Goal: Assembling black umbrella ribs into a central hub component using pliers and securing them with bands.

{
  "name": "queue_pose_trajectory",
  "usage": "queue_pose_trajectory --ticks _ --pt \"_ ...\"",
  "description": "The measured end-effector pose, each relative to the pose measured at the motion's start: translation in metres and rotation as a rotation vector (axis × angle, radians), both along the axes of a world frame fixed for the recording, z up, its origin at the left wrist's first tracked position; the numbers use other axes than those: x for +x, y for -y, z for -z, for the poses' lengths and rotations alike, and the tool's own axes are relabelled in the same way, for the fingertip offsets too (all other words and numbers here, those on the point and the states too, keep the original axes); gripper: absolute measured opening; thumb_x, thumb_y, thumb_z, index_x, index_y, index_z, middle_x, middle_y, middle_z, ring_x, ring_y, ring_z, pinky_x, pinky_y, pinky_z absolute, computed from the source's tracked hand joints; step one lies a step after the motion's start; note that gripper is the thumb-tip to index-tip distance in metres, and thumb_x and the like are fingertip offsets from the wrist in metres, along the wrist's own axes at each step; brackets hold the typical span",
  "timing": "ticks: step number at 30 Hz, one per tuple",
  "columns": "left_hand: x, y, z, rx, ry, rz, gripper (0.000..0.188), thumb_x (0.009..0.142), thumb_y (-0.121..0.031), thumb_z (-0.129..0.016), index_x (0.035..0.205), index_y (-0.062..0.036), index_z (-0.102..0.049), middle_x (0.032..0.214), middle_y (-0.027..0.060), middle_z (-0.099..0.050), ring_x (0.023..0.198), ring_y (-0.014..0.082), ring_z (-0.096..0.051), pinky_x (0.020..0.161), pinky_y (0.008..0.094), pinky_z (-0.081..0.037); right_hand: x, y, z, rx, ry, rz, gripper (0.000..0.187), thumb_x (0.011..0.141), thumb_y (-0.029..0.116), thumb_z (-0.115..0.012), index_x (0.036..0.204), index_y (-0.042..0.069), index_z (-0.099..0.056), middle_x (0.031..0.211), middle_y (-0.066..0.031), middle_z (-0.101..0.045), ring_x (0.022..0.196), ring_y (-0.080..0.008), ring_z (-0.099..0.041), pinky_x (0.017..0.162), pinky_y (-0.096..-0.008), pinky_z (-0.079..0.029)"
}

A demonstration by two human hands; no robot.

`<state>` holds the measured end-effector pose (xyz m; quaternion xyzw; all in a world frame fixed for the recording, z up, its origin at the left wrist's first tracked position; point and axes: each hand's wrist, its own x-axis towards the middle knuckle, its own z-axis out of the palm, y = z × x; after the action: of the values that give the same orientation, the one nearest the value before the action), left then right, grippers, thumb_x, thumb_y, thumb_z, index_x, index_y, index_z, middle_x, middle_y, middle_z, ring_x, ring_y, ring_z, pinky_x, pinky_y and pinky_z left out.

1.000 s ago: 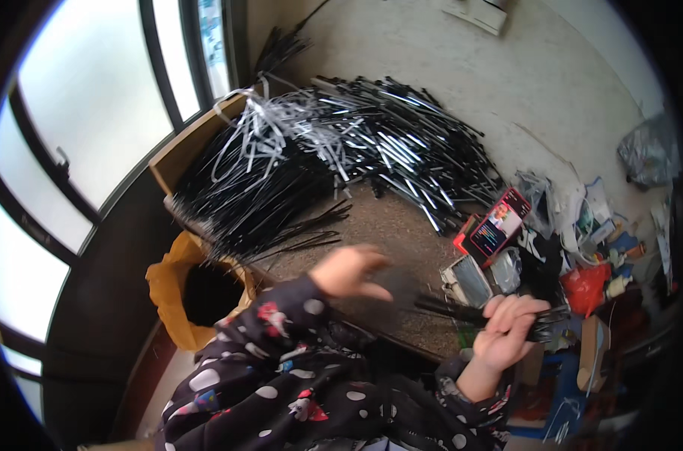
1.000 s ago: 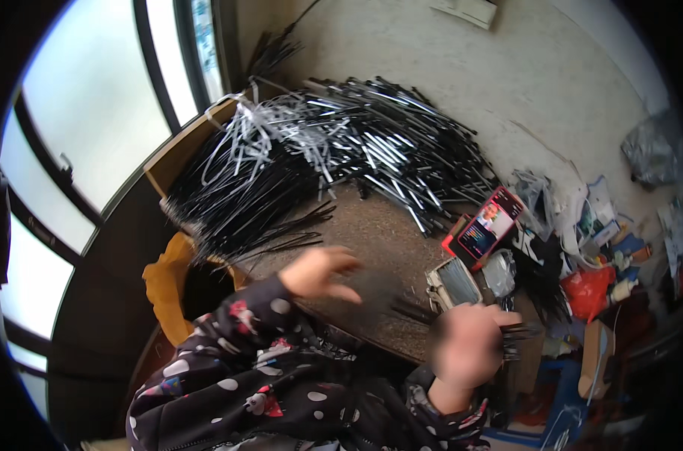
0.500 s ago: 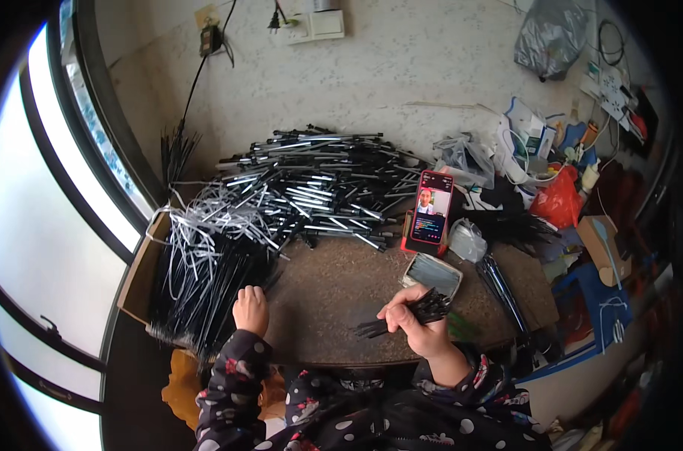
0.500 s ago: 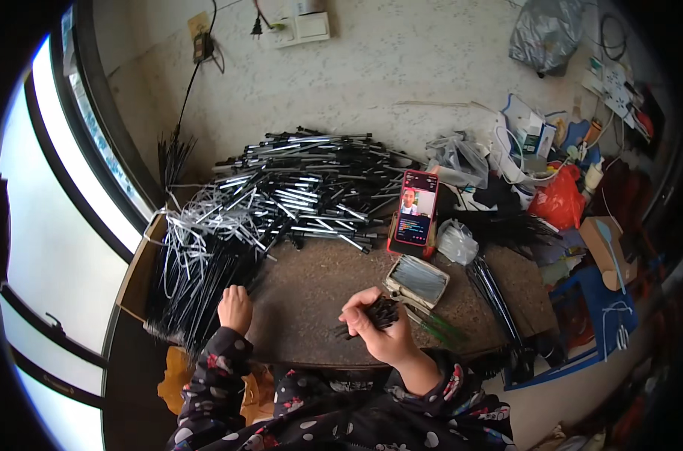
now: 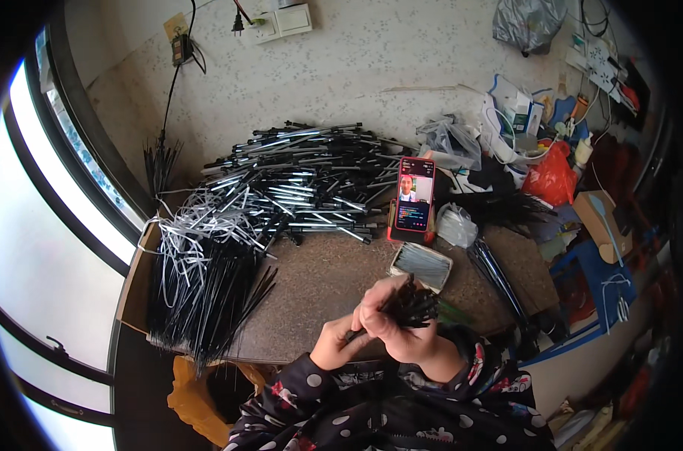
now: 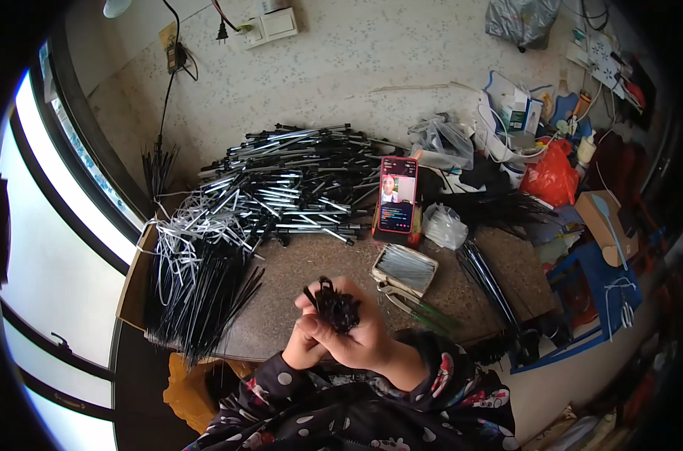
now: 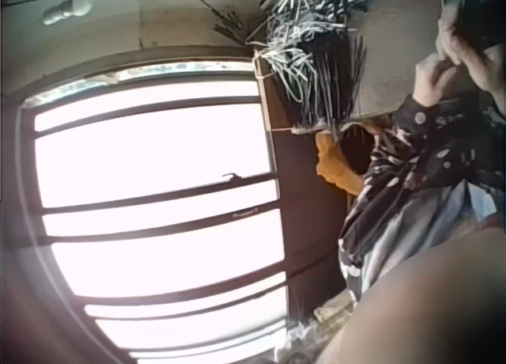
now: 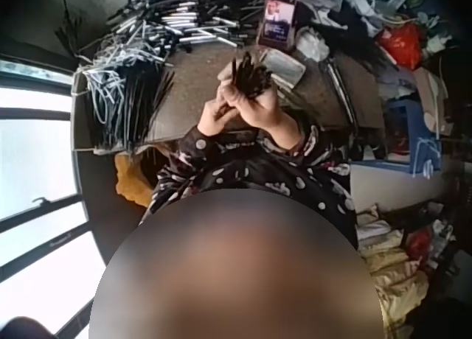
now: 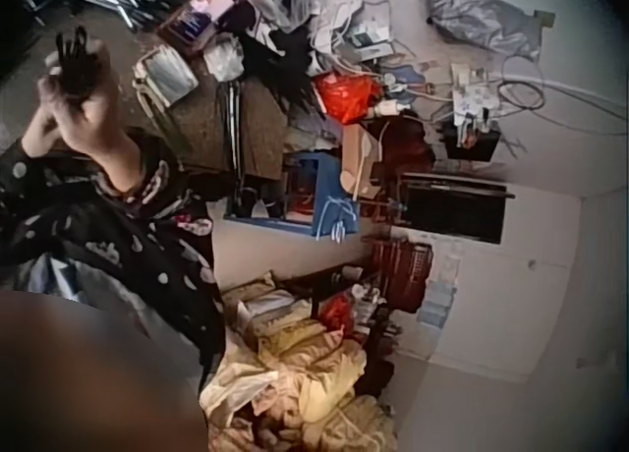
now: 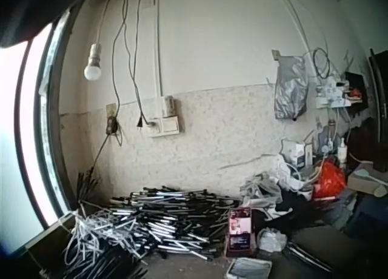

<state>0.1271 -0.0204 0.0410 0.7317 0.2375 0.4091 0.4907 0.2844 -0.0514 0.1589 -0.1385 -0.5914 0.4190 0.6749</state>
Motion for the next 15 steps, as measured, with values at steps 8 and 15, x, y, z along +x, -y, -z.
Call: queue_pose_trajectory --ticks 8,15 --pt "-0.022 0.063 0.052 -0.215 0.029 -0.108 0.037 0.092 -0.022 -0.055 0.120 0.0000 -0.047 0.104 0.0105 -0.058 0.095 0.0177 -0.055 0.083 0.0315 -0.044 0.005 -0.023 0.025 -0.144 -0.262 -0.275 0.022 0.092 0.010 -0.053 0.111 0.001 -0.045 0.073 -0.0031 -0.053 0.069 -0.0127 -0.056 0.065 -0.0316 -0.050" --pt "-0.029 0.103 0.099 -0.346 -0.488 -0.029 0.031 0.096 -0.029 -0.046 0.099 0.0005 -0.055 0.068 -0.0001 -0.056 0.063 0.0170 -0.052 0.061 0.0306 -0.044 -0.026 -0.061 0.072 -0.047 0.357 0.653 0.032 0.089 0.013 -0.057 0.116 0.000 -0.045 0.084 -0.0124 -0.062 0.067 -0.0193 -0.063 0.062 -0.0285 -0.050"
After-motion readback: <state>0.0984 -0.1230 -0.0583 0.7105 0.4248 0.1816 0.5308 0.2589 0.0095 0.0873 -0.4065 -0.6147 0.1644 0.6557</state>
